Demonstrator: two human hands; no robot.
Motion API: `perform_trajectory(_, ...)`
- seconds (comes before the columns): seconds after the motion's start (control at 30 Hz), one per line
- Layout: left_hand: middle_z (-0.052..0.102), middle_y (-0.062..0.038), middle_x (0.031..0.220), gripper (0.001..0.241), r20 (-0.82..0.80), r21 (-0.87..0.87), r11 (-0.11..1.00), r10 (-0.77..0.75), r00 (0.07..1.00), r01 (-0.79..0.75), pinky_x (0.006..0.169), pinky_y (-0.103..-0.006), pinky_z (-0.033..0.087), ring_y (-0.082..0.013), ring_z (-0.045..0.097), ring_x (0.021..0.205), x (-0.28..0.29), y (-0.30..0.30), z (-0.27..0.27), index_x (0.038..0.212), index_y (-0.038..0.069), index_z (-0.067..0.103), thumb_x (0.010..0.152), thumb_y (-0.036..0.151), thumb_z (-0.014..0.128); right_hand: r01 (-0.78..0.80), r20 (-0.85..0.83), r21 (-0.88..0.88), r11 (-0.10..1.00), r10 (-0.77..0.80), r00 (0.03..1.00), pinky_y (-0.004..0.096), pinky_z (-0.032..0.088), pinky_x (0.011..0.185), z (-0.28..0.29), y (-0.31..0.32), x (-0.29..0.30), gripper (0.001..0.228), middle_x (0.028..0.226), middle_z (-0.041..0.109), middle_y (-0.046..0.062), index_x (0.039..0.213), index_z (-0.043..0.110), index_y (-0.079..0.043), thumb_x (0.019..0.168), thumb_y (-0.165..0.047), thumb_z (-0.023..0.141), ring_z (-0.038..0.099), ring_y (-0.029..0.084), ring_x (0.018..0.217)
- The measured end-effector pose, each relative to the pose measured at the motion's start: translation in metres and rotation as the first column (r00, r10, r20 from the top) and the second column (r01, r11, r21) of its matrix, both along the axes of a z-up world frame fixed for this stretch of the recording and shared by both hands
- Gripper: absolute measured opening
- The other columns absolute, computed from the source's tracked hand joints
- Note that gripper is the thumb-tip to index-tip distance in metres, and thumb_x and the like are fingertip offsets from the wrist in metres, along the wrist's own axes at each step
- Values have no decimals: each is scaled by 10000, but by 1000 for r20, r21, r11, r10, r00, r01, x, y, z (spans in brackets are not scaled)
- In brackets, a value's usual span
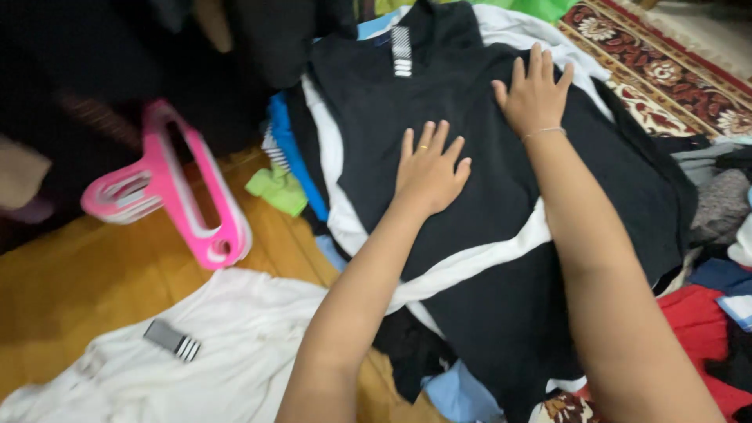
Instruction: The person sits on the floor and sorts through a pile of clothes, folding a white shirt and placing it on a wooden table. They then pick up a tie-dye tank top, place it on a hanger, and set it aside. Finally, they fold a white long-sleeved shirt and place it on a pink hanger.
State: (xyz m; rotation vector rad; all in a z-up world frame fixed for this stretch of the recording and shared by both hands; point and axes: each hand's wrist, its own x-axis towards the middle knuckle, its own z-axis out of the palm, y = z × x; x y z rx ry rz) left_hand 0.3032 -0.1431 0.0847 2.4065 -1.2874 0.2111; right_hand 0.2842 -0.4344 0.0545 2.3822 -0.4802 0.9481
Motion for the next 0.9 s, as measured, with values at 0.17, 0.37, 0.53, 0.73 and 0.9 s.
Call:
perform_trajectory(0.17,240,-75,1681,546,-169,185,944,-242,955,272,1248,-460,130,-246,186,1557,-15,74,21,1578,163,358,1079,352,245,-98,-119,479,872,176,977,661,250,1077,16,21,-18,576,1559,480,246,1503,526,4,1048,-347,551,362,485,1419)
perform_trajectory(0.37,543,-9,1538,410,-15,-215,938,-283,959,273,1227,-449,281,-195,434,1479,-17,143,-28,1449,236,570,1055,310,481,208,-358,777,594,145,922,678,217,1114,52,93,-23,686,1582,358,309,1504,547,-117,991,-572,512,288,579,1410)
perform_trajectory(0.53,653,-52,1377,301,8,-461,846,-296,955,266,1152,-404,433,-238,597,1313,-13,230,-53,1298,156,687,1019,124,577,-218,-71,756,617,409,910,500,440,953,55,219,-2,378,1223,683,204,1265,715,-106,989,-352,633,604,418,1129)
perform_trajectory(0.73,688,-7,996,307,57,-589,797,206,977,-134,932,-347,545,-224,699,987,6,408,-111,1123,213,709,889,44,603,-792,52,295,535,818,572,364,525,749,51,380,-4,30,851,653,3,939,759,-234,915,-233,741,675,233,840)
perform_trajectory(0.9,542,7,832,173,128,-628,680,571,811,-379,794,-331,515,-223,600,783,-32,528,-117,963,165,599,866,23,579,-765,-230,391,512,859,458,435,550,633,38,490,-33,147,686,666,101,816,706,-164,876,-293,666,702,319,684)
